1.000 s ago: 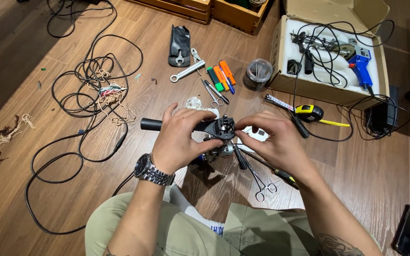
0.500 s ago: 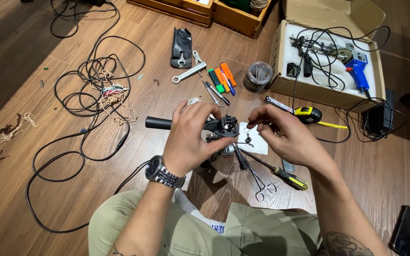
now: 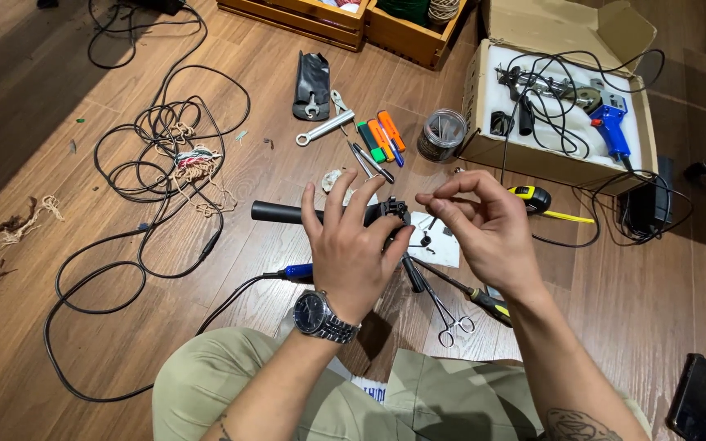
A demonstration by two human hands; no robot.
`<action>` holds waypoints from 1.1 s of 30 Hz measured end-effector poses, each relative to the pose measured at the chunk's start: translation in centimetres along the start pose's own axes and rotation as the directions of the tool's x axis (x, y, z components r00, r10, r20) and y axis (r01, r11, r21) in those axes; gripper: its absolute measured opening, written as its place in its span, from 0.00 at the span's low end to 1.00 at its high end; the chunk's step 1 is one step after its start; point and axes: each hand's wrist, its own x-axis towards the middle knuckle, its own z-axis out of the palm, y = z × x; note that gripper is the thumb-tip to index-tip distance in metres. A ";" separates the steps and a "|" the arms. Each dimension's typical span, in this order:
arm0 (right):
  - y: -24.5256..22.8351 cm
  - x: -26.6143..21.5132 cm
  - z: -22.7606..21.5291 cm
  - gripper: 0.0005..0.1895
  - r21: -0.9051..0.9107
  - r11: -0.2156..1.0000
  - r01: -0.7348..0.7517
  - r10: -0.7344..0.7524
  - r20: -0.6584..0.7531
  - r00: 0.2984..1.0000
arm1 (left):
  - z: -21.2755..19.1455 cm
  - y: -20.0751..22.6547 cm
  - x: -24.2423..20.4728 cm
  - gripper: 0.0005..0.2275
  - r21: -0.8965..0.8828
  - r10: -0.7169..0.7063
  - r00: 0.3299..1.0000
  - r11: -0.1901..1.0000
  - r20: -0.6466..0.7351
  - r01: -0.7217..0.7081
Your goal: Repairing and adjusting a tufting gun mechanism while sitting on the floor using a screwdriver and manual dexterity.
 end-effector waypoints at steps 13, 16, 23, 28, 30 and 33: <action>0.8 -0.8 2.9 0.12 -0.032 0.991 0.130 -0.134 -0.255 0.958 | 0.7 0.1 -0.3 0.06 0.036 -0.021 1.000 0.999 -0.014 0.022; 1.1 -1.0 2.9 0.13 -0.068 0.988 0.142 -0.155 -0.255 0.954 | 0.8 0.2 -0.4 0.06 0.051 -0.017 1.000 0.999 -0.025 0.019; -1.8 -1.1 3.6 0.09 -0.224 0.956 0.189 -0.227 -0.161 0.960 | 0.9 0.0 -0.5 0.05 0.042 -0.018 1.000 0.999 -0.003 0.018; -4.1 -1.1 3.4 0.08 -0.382 0.901 0.207 -0.227 -0.009 0.974 | 1.2 -0.1 -0.5 0.05 0.045 -0.005 1.000 0.999 -0.012 0.005; -4.7 -1.0 3.5 0.06 -0.371 0.904 0.210 -0.223 0.008 0.975 | 1.2 -0.1 -0.6 0.05 0.032 -0.011 1.000 0.999 -0.005 0.011; -3.9 -0.6 3.3 0.06 -0.351 0.912 0.213 -0.230 -0.007 0.973 | 1.3 -0.1 -0.6 0.06 0.023 -0.010 1.000 1.000 -0.019 0.010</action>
